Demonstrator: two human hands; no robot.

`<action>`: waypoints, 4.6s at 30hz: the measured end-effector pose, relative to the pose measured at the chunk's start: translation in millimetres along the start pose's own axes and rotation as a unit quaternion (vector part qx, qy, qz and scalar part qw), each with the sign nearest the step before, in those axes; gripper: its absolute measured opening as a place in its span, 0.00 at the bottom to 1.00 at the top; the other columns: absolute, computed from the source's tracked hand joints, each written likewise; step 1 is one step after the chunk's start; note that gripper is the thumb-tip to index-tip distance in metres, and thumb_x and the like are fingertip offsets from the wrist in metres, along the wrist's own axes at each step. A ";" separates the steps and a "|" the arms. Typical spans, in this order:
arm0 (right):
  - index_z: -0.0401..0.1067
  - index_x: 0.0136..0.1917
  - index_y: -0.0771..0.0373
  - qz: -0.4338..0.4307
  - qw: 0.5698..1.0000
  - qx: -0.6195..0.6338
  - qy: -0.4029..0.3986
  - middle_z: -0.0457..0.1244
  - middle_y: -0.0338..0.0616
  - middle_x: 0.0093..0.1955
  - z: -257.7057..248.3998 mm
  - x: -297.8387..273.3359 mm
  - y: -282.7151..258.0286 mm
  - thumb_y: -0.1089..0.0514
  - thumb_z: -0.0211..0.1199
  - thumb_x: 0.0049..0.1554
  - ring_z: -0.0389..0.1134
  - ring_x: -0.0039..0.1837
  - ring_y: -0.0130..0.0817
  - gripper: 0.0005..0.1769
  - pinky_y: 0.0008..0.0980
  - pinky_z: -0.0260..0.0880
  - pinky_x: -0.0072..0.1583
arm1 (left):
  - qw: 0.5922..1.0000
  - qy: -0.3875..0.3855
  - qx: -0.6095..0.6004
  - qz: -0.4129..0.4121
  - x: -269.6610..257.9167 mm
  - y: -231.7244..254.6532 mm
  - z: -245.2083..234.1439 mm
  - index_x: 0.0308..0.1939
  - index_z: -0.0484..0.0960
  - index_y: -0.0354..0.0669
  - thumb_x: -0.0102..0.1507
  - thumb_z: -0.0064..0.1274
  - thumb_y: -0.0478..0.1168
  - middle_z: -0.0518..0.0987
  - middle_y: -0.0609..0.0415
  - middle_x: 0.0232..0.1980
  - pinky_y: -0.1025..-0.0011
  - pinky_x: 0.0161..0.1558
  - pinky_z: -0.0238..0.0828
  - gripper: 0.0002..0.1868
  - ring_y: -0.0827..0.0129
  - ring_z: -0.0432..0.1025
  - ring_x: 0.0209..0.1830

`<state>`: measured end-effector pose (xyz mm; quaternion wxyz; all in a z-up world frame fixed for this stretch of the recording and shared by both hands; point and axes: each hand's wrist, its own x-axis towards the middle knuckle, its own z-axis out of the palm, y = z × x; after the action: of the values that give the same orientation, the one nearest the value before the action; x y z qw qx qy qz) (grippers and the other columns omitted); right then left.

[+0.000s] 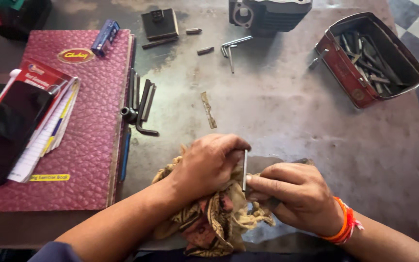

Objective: The person cleans various motorcycle engine components using a cloth, then uses a thin metal tool to scrape residue from a narrow cylindrical part.

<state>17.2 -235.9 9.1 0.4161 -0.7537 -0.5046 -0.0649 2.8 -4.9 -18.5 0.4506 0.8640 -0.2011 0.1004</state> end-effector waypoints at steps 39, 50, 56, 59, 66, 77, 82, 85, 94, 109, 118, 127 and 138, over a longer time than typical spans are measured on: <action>0.78 0.44 0.62 0.191 0.980 -0.020 0.059 0.68 0.39 0.39 -14.2 -2.2 11.5 0.62 0.73 0.49 0.69 0.36 0.28 0.09 0.28 0.68 0.38 | 0.988 0.002 -0.111 -0.107 -0.7 12.3 -13.3 0.42 0.85 0.38 0.63 0.61 0.37 0.84 0.52 0.33 0.73 0.34 0.74 0.07 0.73 0.77 0.31; 0.78 0.44 0.63 0.192 0.979 -0.012 0.064 0.68 0.38 0.39 -14.7 -2.6 11.5 0.61 0.73 0.51 0.67 0.35 0.27 0.08 0.27 0.66 0.37 | 0.981 -0.017 -0.120 -0.151 -1.1 12.7 -13.1 0.39 0.85 0.38 0.64 0.61 0.38 0.80 0.56 0.27 0.76 0.26 0.69 0.06 0.78 0.71 0.24; 0.78 0.44 0.63 0.195 0.979 -0.014 0.065 0.68 0.38 0.38 -14.2 -2.2 11.5 0.61 0.73 0.51 0.68 0.35 0.26 0.07 0.27 0.66 0.37 | 0.984 -0.020 -0.111 -0.141 -1.2 11.3 -13.5 0.38 0.85 0.39 0.63 0.61 0.38 0.80 0.55 0.27 0.75 0.27 0.70 0.06 0.76 0.72 0.24; 0.78 0.44 0.63 0.199 0.978 -0.016 0.062 0.68 0.38 0.38 -14.2 -2.1 11.5 0.61 0.73 0.50 0.67 0.35 0.27 0.08 0.28 0.66 0.37 | 0.986 -0.019 -0.104 -0.131 -1.7 11.1 -13.4 0.38 0.85 0.39 0.63 0.61 0.38 0.80 0.55 0.27 0.74 0.28 0.70 0.06 0.74 0.73 0.24; 0.77 0.45 0.63 0.195 0.978 -0.016 0.067 0.68 0.38 0.39 -13.2 -4.3 14.0 0.62 0.73 0.50 0.68 0.36 0.26 0.09 0.27 0.67 0.38 | 0.993 -0.009 -0.083 -0.084 -2.7 8.1 -12.8 0.39 0.85 0.40 0.63 0.62 0.38 0.81 0.53 0.30 0.71 0.31 0.72 0.06 0.70 0.75 0.27; 0.77 0.45 0.64 0.191 0.979 -0.016 0.069 0.68 0.39 0.40 -13.4 -5.0 14.6 0.62 0.74 0.49 0.68 0.36 0.25 0.11 0.27 0.67 0.38 | 0.993 -0.011 -0.087 -0.074 -3.6 7.0 -12.7 0.40 0.85 0.40 0.63 0.62 0.39 0.83 0.52 0.33 0.71 0.34 0.75 0.07 0.68 0.78 0.31; 0.78 0.45 0.63 0.199 0.977 -0.015 0.071 0.68 0.38 0.39 -12.9 -4.9 14.4 0.62 0.74 0.50 0.67 0.35 0.24 0.10 0.26 0.66 0.37 | 0.993 -0.012 -0.088 -0.074 -3.2 7.2 -13.1 0.40 0.85 0.40 0.63 0.62 0.39 0.83 0.52 0.33 0.71 0.34 0.74 0.07 0.69 0.77 0.31; 0.78 0.45 0.63 0.202 0.977 -0.016 0.071 0.68 0.38 0.39 -12.8 -4.9 14.4 0.62 0.74 0.50 0.67 0.35 0.25 0.09 0.26 0.66 0.37 | 0.994 -0.012 -0.085 -0.072 -3.2 6.9 -13.2 0.40 0.85 0.40 0.63 0.62 0.38 0.83 0.52 0.33 0.71 0.34 0.74 0.06 0.69 0.77 0.31; 0.78 0.45 0.63 0.195 0.978 -0.019 0.074 0.68 0.38 0.39 -13.2 -4.9 14.9 0.62 0.74 0.50 0.67 0.35 0.25 0.10 0.26 0.66 0.38 | 0.993 -0.015 -0.093 -0.076 -3.1 6.9 -13.0 0.40 0.85 0.39 0.62 0.62 0.38 0.83 0.52 0.32 0.72 0.34 0.74 0.07 0.69 0.77 0.30; 0.78 0.44 0.63 0.220 0.936 -0.171 0.216 0.69 0.42 0.41 -54.2 -7.2 24.3 0.68 0.68 0.53 0.70 0.42 0.30 0.05 0.29 0.70 0.45 | 0.980 0.038 -0.113 -0.157 1.8 12.8 -8.4 0.52 0.83 0.39 0.62 0.54 0.34 0.88 0.52 0.38 0.70 0.35 0.81 0.15 0.66 0.83 0.32; 0.83 0.48 0.61 0.266 0.807 -0.480 0.216 0.69 0.52 0.44 -130.3 -5.0 127.0 0.51 0.76 0.62 0.70 0.47 0.48 0.11 0.43 0.70 0.52 | 0.998 0.025 0.017 0.047 -4.5 12.1 -6.9 0.49 0.85 0.42 0.62 0.51 0.33 0.86 0.50 0.41 0.61 0.49 0.77 0.13 0.54 0.80 0.43; 0.81 0.52 0.61 0.244 0.891 -0.343 0.172 0.69 0.47 0.45 -69.7 8.8 75.3 0.53 0.71 0.60 0.71 0.43 0.40 0.11 0.35 0.71 0.47 | 0.947 0.010 0.286 -0.147 -1.4 -4.0 -56.0 0.38 0.81 0.45 0.65 0.52 0.43 0.81 0.47 0.33 0.57 0.40 0.75 0.07 0.54 0.77 0.34; 0.82 0.48 0.54 0.295 0.933 -0.206 -0.020 0.71 0.37 0.46 -21.7 37.7 21.7 0.51 0.70 0.49 0.73 0.40 0.39 0.13 0.36 0.72 0.46 | 0.904 0.135 0.349 -0.205 -4.2 -12.8 -111.3 0.37 0.84 0.47 0.60 0.58 0.46 0.81 0.47 0.36 0.51 0.42 0.73 0.08 0.47 0.76 0.39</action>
<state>60.1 -227.4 30.4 0.2419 -0.9390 -0.2430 -0.0262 5.5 93.9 34.4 0.1532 0.9664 0.0915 0.1851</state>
